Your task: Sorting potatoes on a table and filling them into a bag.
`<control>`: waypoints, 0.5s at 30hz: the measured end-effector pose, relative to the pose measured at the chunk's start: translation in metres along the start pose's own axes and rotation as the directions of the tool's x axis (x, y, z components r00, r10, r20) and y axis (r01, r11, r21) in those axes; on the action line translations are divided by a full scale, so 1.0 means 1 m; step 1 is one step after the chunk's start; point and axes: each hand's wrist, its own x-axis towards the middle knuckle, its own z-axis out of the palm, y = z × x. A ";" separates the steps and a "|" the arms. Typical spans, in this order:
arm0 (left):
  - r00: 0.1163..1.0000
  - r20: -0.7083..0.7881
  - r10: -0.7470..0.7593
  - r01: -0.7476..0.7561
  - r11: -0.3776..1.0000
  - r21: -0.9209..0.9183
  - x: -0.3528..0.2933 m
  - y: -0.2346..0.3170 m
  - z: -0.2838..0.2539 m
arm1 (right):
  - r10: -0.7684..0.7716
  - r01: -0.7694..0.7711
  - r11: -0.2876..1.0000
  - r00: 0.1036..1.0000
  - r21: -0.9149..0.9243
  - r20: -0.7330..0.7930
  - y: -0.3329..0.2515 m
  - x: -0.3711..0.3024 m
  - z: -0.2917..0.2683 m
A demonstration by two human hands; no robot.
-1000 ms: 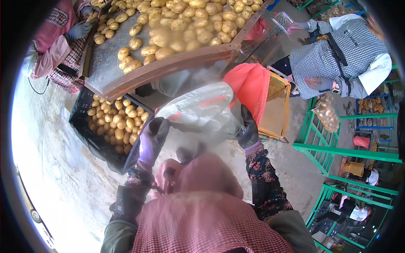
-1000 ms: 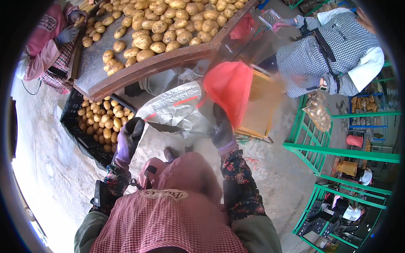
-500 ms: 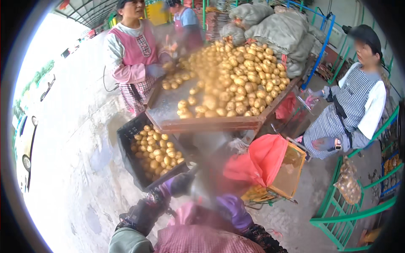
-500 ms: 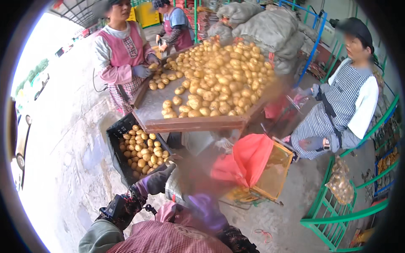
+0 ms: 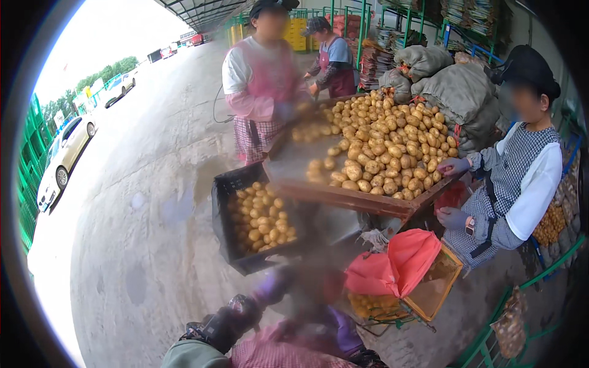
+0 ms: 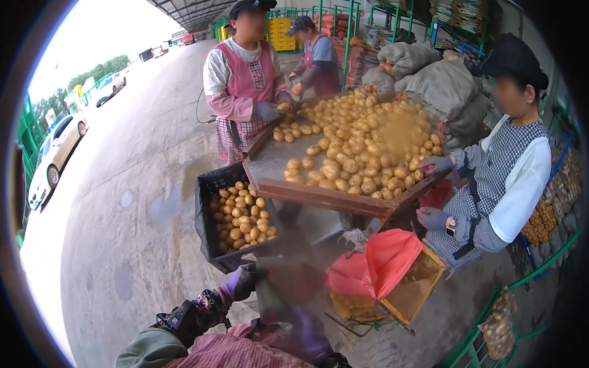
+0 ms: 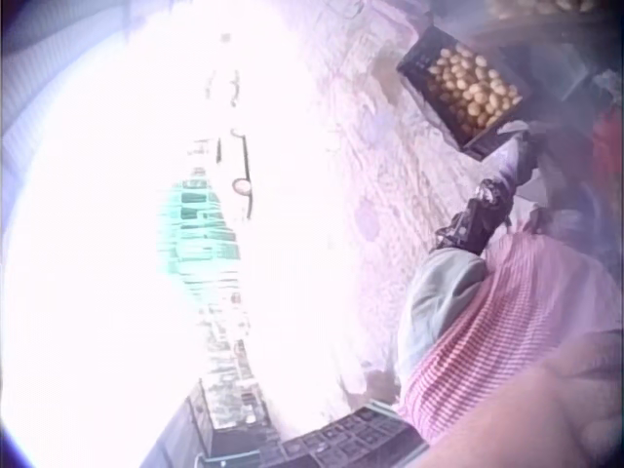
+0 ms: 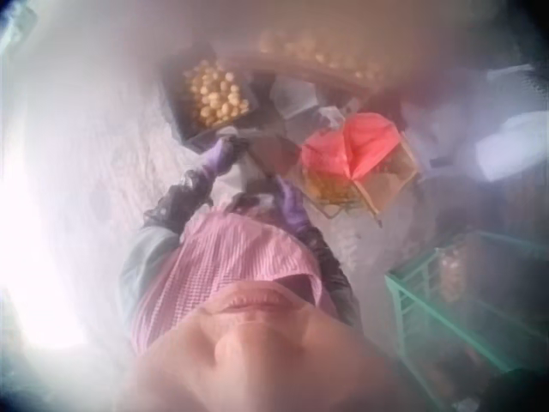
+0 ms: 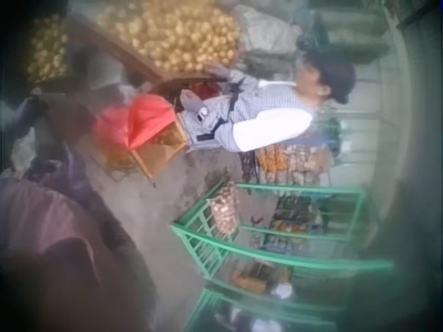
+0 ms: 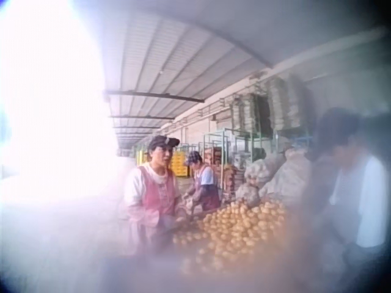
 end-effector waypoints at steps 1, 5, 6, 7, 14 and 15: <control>0.918 0.096 0.384 -0.380 0.790 0.482 0.017 -0.046 -0.032 | -0.020 0.020 1.000 1.000 0.003 0.016 0.028 -0.003 0.009; 0.942 -0.065 0.331 -0.315 0.932 0.181 0.024 -0.062 -0.009 | 0.273 -0.247 0.899 0.962 0.362 -0.022 0.121 0.006 0.024; 0.910 0.053 0.410 -0.385 0.795 0.469 0.014 -0.040 0.008 | 0.456 -0.301 0.649 0.889 0.699 -0.040 0.116 0.017 0.018; 0.877 0.181 0.446 -0.434 0.571 0.697 0.004 -0.024 0.019 | 0.493 -0.323 0.573 0.870 0.753 -0.002 0.094 0.023 0.009; 0.964 0.047 0.262 -0.205 0.617 0.760 0.004 -0.016 0.044 | 0.482 -0.306 0.636 0.875 0.708 -0.055 0.057 0.070 0.027; 0.964 0.048 0.260 -0.205 0.621 0.756 0.011 -0.022 0.042 | 0.474 -0.343 0.711 0.879 0.614 -0.058 0.034 0.074 0.023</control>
